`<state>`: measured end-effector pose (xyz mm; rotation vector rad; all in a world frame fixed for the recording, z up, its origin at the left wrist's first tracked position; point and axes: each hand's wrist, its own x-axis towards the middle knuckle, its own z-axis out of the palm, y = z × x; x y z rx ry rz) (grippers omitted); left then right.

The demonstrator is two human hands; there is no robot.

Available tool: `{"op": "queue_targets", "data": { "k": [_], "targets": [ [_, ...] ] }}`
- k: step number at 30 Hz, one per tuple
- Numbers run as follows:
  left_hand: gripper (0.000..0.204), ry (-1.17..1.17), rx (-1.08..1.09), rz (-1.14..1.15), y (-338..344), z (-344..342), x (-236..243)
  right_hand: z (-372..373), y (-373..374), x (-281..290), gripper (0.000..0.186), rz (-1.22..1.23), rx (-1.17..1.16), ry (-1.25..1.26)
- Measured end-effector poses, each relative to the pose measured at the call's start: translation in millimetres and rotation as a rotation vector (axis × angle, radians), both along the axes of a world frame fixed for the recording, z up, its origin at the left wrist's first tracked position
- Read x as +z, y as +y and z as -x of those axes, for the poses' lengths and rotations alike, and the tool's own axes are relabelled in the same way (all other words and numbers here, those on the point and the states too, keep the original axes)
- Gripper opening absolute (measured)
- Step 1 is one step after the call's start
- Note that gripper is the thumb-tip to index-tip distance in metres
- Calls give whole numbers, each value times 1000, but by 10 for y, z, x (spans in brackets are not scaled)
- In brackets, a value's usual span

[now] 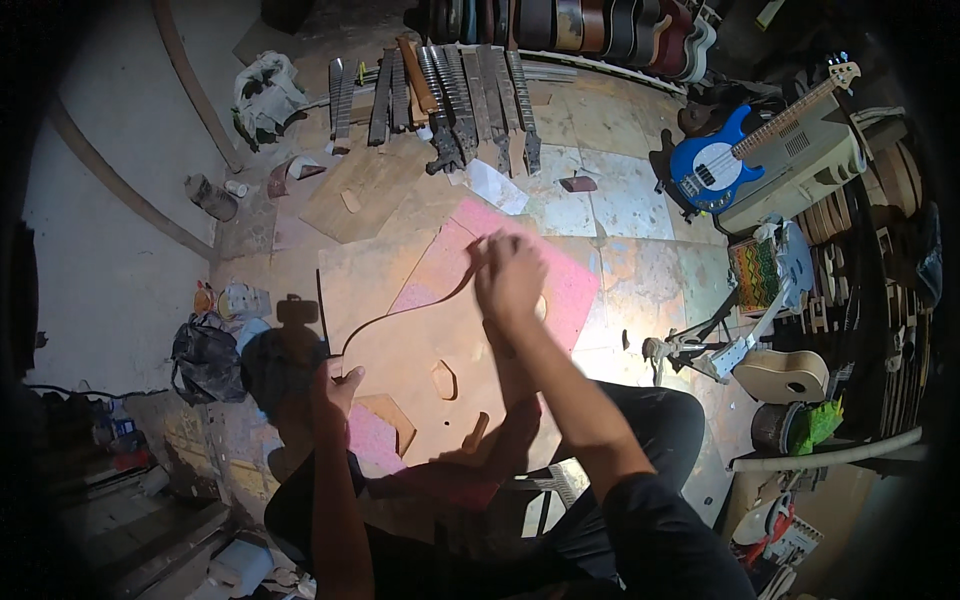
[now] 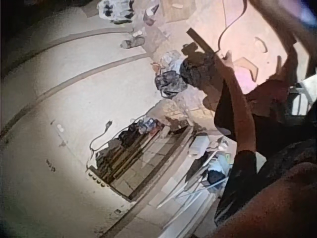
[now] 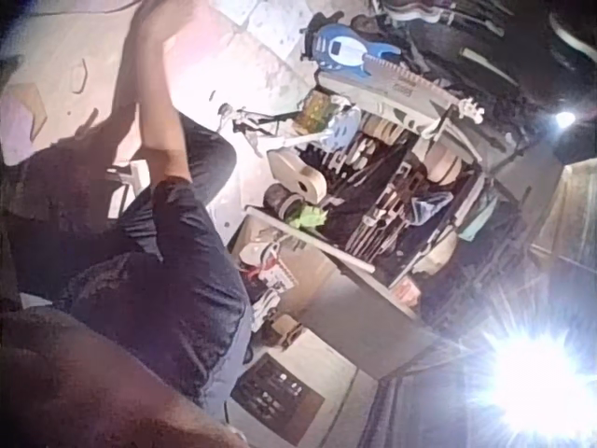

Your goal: The person sands the surface of a wooden guitar body using a sanding block, then picks up a guitar neck and sands its edges and back while sitting on the floor.

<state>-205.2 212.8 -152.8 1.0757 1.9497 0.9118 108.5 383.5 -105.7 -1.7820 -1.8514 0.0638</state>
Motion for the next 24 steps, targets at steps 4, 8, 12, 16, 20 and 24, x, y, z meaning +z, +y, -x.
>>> {"op": "queue_targets", "data": {
  "k": [4, 8, 12, 16, 20, 24],
  "targets": [
    [41, 14, -11, 9, -62, 202, -133, 395, -612, -65, 42, 14, 373, 33],
    [43, 2, -14, -69, -68, 5, -66, -255, 59, 53, 33, 72, 131, 59],
    [47, 77, -31, -87, -8, -67, 5, 86, -143, -68, 33, 32, 5, -43],
    [50, 22, -7, -88, -143, 284, -270, 1244, -1209, -96, 41, 93, 313, 22],
    [51, -110, 54, -71, -132, 157, -177, 806, -964, -172, 40, 135, 413, 1],
    [55, -116, 50, 67, 81, -101, -4, -141, -365, -178, 31, -199, 1, 99]
  ]
}}
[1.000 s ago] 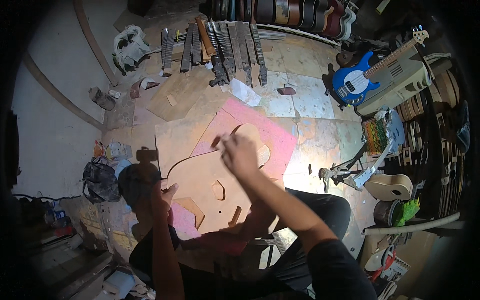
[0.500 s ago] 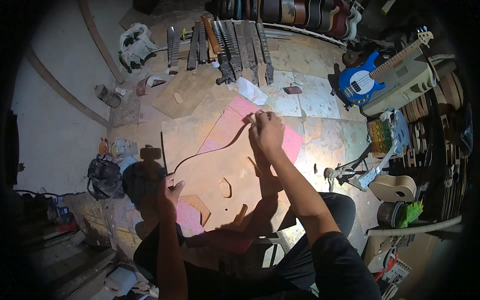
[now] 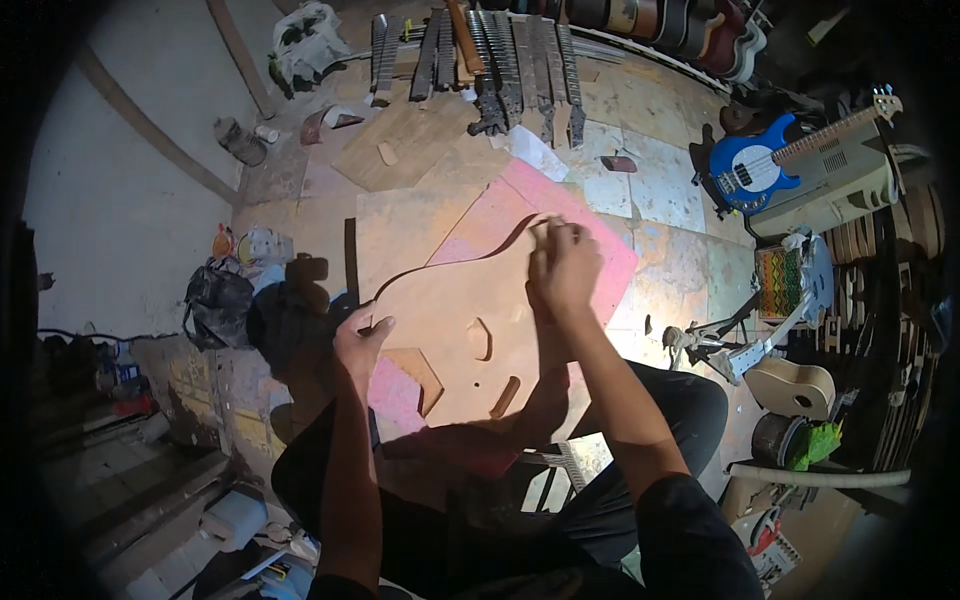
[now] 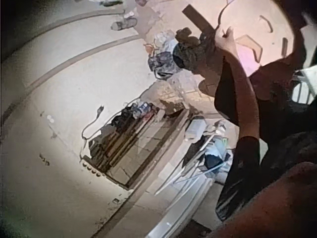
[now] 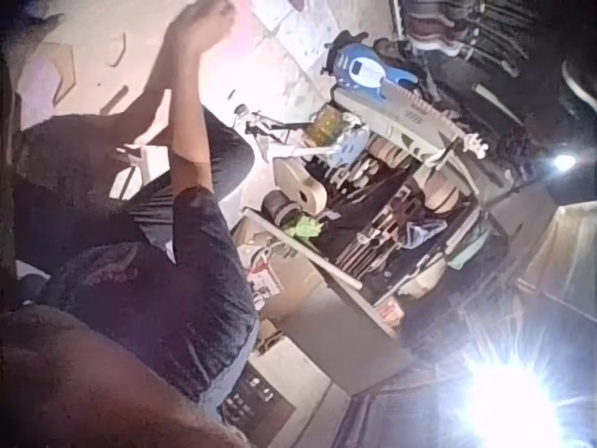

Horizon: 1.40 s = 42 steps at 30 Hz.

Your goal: The person sands the surface of a wooden guitar body using a sanding block, then picks up a guitar neck and sands its edges and back while sitting on the floor.

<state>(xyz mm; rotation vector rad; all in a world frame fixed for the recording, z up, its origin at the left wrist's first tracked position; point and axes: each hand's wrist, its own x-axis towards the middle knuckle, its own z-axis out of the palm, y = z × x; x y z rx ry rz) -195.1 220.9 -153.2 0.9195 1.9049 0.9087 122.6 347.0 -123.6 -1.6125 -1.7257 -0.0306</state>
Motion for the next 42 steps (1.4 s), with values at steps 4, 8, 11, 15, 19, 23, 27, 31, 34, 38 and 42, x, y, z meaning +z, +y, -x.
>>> {"op": "queue_targets", "data": {
  "k": [4, 8, 11, 15, 19, 23, 27, 31, 34, 38, 42],
  "targets": [
    [57, 87, 22, 4, -80, 153, 35, 733, -672, 69, 44, 364, 111, -112],
    [59, -1, 30, 78, -82, 174, 92, 1171, -1178, 228, 42, 278, 440, -85],
    [60, 84, 32, 80, -105, 202, 81, 670, -733, 198, 42, 212, 364, -115],
    [59, 179, 15, 39, -23, 55, 143, 10, -265, 105, 45, 195, -7, -197],
    [59, 108, 6, 160, -8, 55, 346, 665, -1047, 180, 51, 294, 265, -141],
    [59, 171, -2, 72, -69, 172, 107, 496, -806, 215, 49, 314, 385, -147],
    [59, 179, -22, 32, -39, 93, 149, 306, -469, 264, 46, 303, 236, -126],
    [59, 172, -36, 75, -48, 147, 121, -15, -1462, 232, 49, 423, 447, -124],
    [59, 129, -26, 65, -90, 227, -16, -76, -1716, 326, 48, 453, 497, -157],
    [58, 48, -10, 24, -48, 135, -185, 252, -938, 303, 51, 365, 377, -107],
    [59, 158, -37, 31, -73, 177, -169, 325, -1003, 224, 51, 366, 364, -106]
  ]
}}
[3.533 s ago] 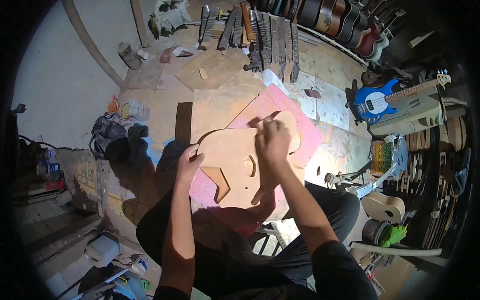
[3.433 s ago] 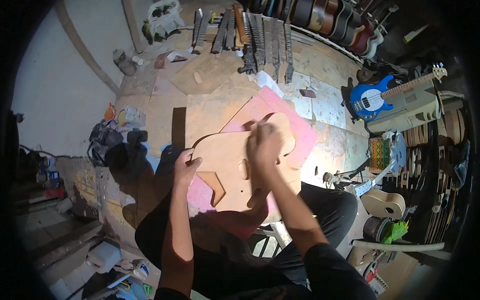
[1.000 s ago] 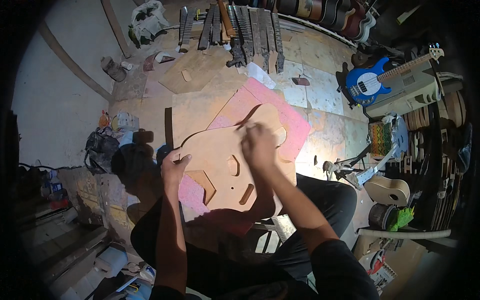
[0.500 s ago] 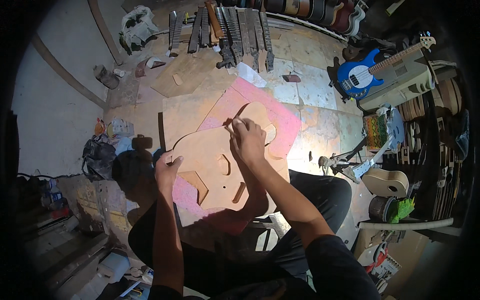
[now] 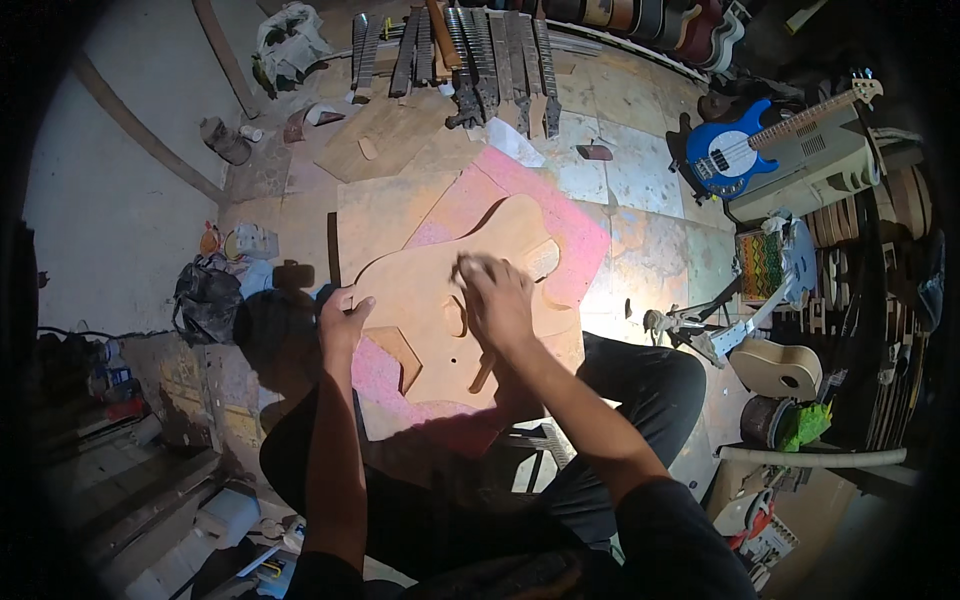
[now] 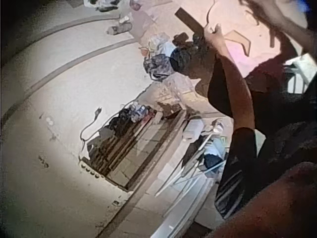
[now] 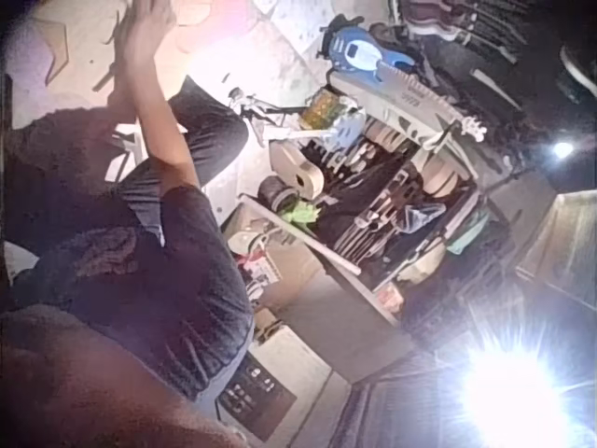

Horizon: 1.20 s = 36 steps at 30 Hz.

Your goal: The person sands the surface of a wooden guitar body using a sanding block, then picks up a guitar neck and sands its edges and back while sitting on the floor.

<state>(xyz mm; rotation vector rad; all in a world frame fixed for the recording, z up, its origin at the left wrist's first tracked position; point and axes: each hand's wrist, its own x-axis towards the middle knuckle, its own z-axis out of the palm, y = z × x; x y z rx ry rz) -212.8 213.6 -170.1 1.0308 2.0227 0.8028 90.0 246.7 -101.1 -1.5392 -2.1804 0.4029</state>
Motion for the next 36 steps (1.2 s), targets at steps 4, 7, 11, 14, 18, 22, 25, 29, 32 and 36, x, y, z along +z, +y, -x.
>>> {"op": "queue_targets", "data": {
  "k": [4, 7, 11, 14, 18, 22, 25, 29, 32, 36],
  "targets": [
    [60, 58, 12, 127, 27, -33, 430, -161, -812, 93, 48, 85, 120, -3],
    [61, 76, 24, 106, 16, 8, 421, -112, -520, 82, 47, 40, 105, -9],
    [62, 76, 15, 120, 99, -191, 411, -80, 155, 1, 49, 18, -137, -33],
    [60, 97, 45, 165, 17, -29, 383, 30, -475, 32, 50, 76, -31, -2],
    [58, 70, 15, 149, 38, -13, 322, -88, -1179, 61, 51, 98, 227, -24],
    [60, 121, -8, 102, 25, -23, 292, 505, -606, 136, 47, 54, 226, -26],
    [60, 115, -6, 105, 92, -95, 371, 841, -151, 111, 48, 40, 174, 33],
    [60, 59, 3, 83, 19, 36, 330, 492, -788, 95, 48, 36, 357, -32],
    [60, 112, -15, 95, -14, 60, 275, 209, -1143, 155, 47, 101, 444, -11],
    [59, 98, -24, 111, 82, -82, 322, 649, -444, 109, 45, 11, 328, -25]
  ]
}}
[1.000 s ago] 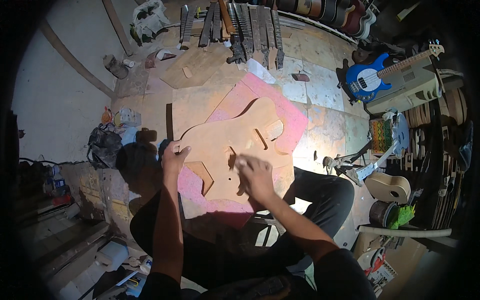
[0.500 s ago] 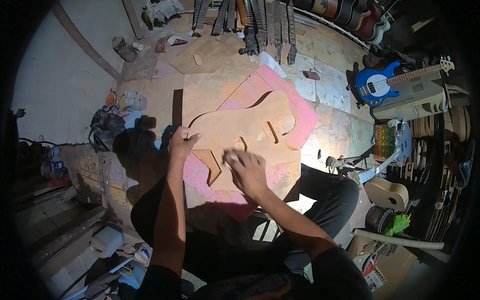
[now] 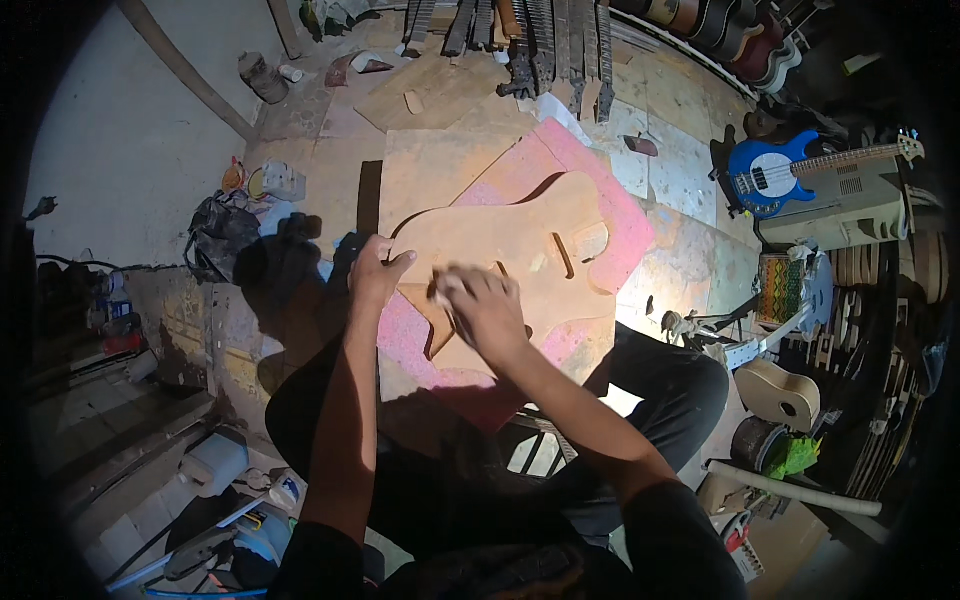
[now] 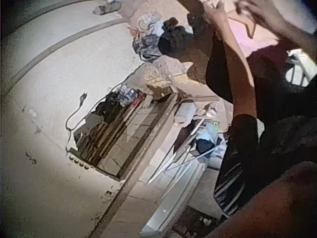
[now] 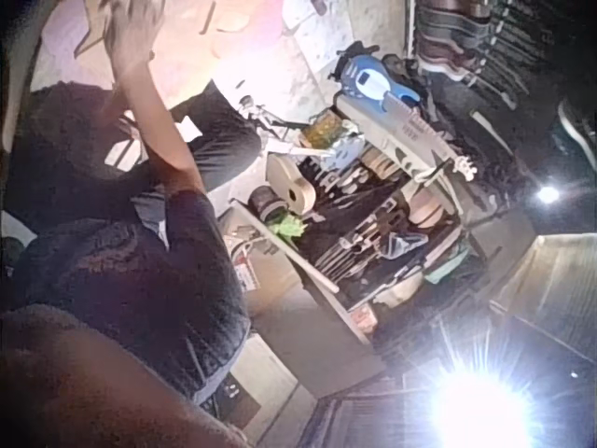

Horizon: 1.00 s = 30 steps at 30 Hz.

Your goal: The person sands the surface of a wooden guitar body using a sanding block, then picks up a guitar neck and sands its edges and back while sitting on the floor.

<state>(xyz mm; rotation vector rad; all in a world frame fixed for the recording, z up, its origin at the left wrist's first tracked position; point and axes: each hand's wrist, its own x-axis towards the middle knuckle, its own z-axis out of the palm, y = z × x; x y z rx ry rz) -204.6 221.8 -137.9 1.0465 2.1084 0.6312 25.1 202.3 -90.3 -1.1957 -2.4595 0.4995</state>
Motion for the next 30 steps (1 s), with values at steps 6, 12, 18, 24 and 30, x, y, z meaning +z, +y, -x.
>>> {"op": "queue_targets", "data": {
  "k": [6, 12, 18, 24, 30],
  "targets": [
    [59, 26, 29, 10, -81, 73, -1, 13, -248, 3, 47, 31, -26, 49],
    [59, 26, -14, -40, -54, 70, -40, -178, -317, 44, 46, 22, 2, 23],
    [61, -73, -25, 18, 19, 41, -12, 331, 570, -93, 46, -15, -125, 54],
    [60, -59, -18, 4, -60, 121, -77, -418, -621, 41, 56, 50, 57, 2],
    [58, 2, -37, -1, 5, 43, 94, 220, 498, -87, 46, -19, -83, 98]
  ]
}}
